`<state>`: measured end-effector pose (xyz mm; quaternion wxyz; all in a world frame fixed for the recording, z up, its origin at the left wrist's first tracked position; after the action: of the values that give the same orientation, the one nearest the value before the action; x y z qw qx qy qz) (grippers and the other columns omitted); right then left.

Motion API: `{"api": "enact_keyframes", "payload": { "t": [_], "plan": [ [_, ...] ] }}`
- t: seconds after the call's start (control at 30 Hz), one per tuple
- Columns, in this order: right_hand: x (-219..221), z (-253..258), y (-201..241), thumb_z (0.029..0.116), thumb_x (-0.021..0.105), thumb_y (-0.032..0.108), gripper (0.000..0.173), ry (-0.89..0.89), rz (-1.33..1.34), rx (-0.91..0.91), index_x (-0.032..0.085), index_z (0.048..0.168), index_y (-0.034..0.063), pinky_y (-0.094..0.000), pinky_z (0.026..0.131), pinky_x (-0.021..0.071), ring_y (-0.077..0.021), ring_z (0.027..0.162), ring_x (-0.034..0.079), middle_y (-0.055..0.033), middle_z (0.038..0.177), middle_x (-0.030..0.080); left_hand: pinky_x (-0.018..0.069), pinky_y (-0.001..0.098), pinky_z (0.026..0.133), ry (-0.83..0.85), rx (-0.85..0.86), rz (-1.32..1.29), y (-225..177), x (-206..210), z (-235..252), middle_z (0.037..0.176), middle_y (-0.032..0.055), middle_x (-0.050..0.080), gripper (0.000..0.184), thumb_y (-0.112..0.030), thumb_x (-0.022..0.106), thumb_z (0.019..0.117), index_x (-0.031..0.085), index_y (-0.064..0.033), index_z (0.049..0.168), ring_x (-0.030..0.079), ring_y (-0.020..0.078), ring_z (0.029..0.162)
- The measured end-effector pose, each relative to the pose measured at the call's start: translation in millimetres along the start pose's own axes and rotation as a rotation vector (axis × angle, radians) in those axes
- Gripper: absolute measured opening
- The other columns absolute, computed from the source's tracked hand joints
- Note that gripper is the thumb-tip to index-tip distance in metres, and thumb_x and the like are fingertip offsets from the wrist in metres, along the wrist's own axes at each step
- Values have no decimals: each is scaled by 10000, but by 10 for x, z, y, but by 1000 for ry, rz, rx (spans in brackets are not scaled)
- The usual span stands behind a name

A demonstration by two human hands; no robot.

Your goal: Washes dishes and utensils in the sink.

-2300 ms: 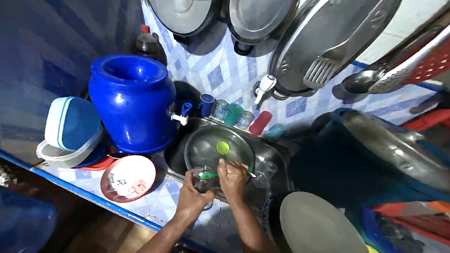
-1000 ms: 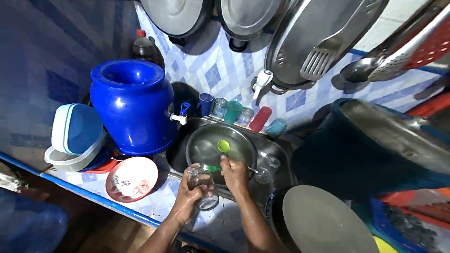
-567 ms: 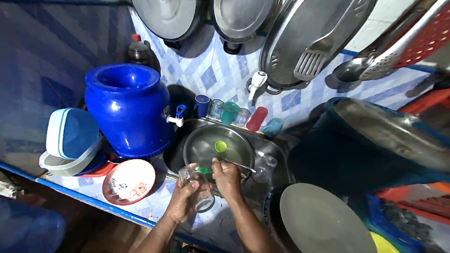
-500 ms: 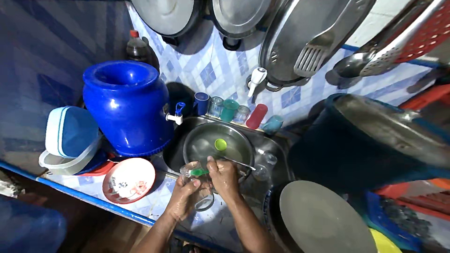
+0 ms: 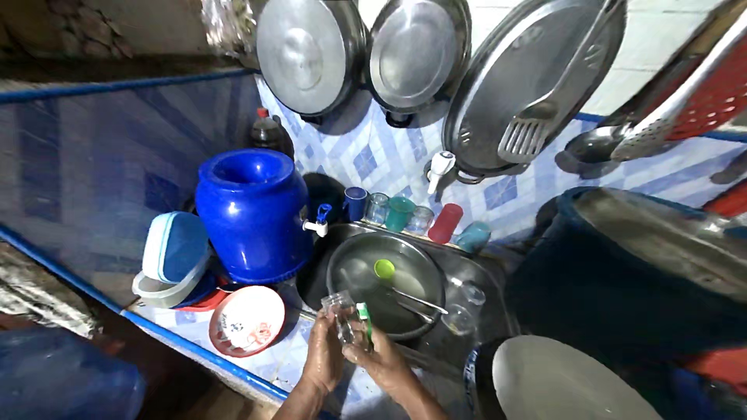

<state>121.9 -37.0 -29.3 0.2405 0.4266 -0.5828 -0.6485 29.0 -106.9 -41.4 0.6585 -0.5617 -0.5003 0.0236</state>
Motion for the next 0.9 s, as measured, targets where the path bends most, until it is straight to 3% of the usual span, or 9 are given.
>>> {"api": "enact_keyframes", "payload": {
  "t": [0.1,0.23,0.3,0.33,0.43,0.57,0.7,0.83,0.9],
  "plan": [
    [-50,-63,167,839,750,519,756,-50,-250,-67,609,1329,-40,-481,961,538,-273,1063,669,-177,1161,695,553,321,883,-6,74,209,-62,17,-43,1185,123,606,648,-307,565,923,368,60,1419,624,142,1040],
    [-244,-98,348,790,814,521,837,22,-407,-131,570,1413,18,-524,1068,486,-328,1245,607,-198,1348,627,625,375,726,-38,32,277,-168,87,-113,1071,157,659,642,-85,696,890,353,57,1413,702,216,886],
    [-465,-30,391,873,701,547,880,71,-444,-98,455,1523,8,-553,1087,446,-367,1279,554,-231,1395,571,620,393,697,-56,-20,295,-131,85,-142,1068,176,684,584,-36,669,909,389,49,1415,714,248,872],
    [-604,15,418,972,574,486,718,37,-479,-49,489,1507,15,-557,1099,428,-376,1284,556,-236,1384,584,629,415,713,-63,-36,296,-114,94,-162,1077,188,676,568,-15,679,913,408,44,1409,715,268,888],
    [-827,43,585,1085,453,394,516,-368,-569,12,762,1006,-11,-594,1043,440,-384,1045,683,-209,992,734,630,409,725,-47,-28,354,-92,184,-244,1095,180,662,614,19,710,853,419,27,1393,710,255,918],
    [-485,-34,881,977,553,375,545,-706,-746,-483,564,515,85,-488,739,507,-248,596,631,-67,553,582,640,386,742,-8,69,399,-75,274,-254,1095,146,658,699,8,754,758,415,37,1369,709,212,925],
    [-694,65,681,944,624,331,509,-688,-653,-390,585,521,50,-553,770,514,-287,635,657,-101,588,613,630,440,758,-2,22,432,-39,168,-254,1137,169,638,708,-7,720,788,378,16,1408,693,263,970],
    [-435,-23,810,928,646,331,463,-680,-606,-603,570,531,106,-443,757,507,-206,602,618,-41,575,586,638,445,743,19,-10,374,14,194,-251,1079,118,650,730,-32,714,751,371,-7,1395,706,221,903],
    [-573,42,679,930,658,276,451,-674,-510,-527,585,538,65,-471,748,501,-220,594,615,-68,573,595,635,483,761,35,-41,354,0,195,-244,1145,173,643,731,-62,694,774,348,7,1414,713,288,946]
  ]
}}
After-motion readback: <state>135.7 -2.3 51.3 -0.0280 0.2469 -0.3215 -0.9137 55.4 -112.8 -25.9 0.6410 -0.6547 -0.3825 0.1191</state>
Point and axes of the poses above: each hand's wrist, its own z-axis towards the middle knuckle, its own x-axis out of the palm, y = z × x, the point moved 8 cm from there along z, towards the middle knuckle
